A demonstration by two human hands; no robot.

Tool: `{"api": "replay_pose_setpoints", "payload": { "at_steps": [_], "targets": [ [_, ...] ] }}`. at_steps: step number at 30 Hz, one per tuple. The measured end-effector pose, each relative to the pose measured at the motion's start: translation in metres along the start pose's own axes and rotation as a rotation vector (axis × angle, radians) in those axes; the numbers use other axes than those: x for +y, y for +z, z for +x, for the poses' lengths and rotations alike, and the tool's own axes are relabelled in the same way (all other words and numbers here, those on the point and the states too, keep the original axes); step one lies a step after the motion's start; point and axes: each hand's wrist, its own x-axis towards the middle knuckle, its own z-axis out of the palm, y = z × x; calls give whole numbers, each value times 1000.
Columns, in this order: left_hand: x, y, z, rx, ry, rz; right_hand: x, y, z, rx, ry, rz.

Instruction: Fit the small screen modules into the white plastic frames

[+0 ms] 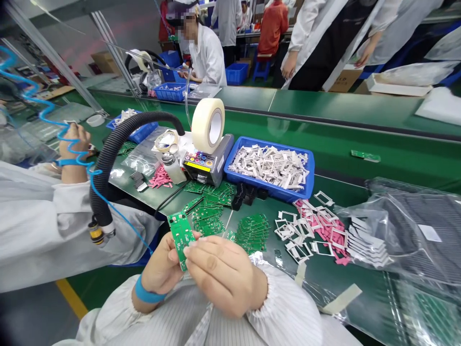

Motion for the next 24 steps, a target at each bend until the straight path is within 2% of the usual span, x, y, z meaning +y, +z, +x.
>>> {"api": "replay_pose_setpoints", "payload": {
  "at_steps": [3, 8, 11, 13, 16, 18, 20, 22, 24],
  "targets": [
    [-2, 2, 6, 37, 18, -54, 3, -4, 5, -87, 117, 53],
    [-11, 11, 20, 63, 57, -22, 4, -14, 8, -108, 510, 47],
    [-19, 22, 28, 18, 36, 42, 7, -27, 5, -235, 578, 38],
    [-22, 27, 34, -3, 25, 61, 21, -44, 2, -297, 608, -1],
    [-24, 28, 43, 54, -56, 100, 73, -86, -1, -309, 824, -286],
    [-25, 22, 47, 150, -105, 128, 124, -121, -7, -292, 1057, -537],
    [-28, 12, 50, 256, -116, 117, 178, -152, -18, -268, 1176, -659],
    [-32, -3, 51, 342, -133, 80, 225, -170, -35, -309, 1295, -723],
    [-34, -18, 52, 411, -159, 35, 258, -174, -53, -387, 1383, -746]
  ]
}}
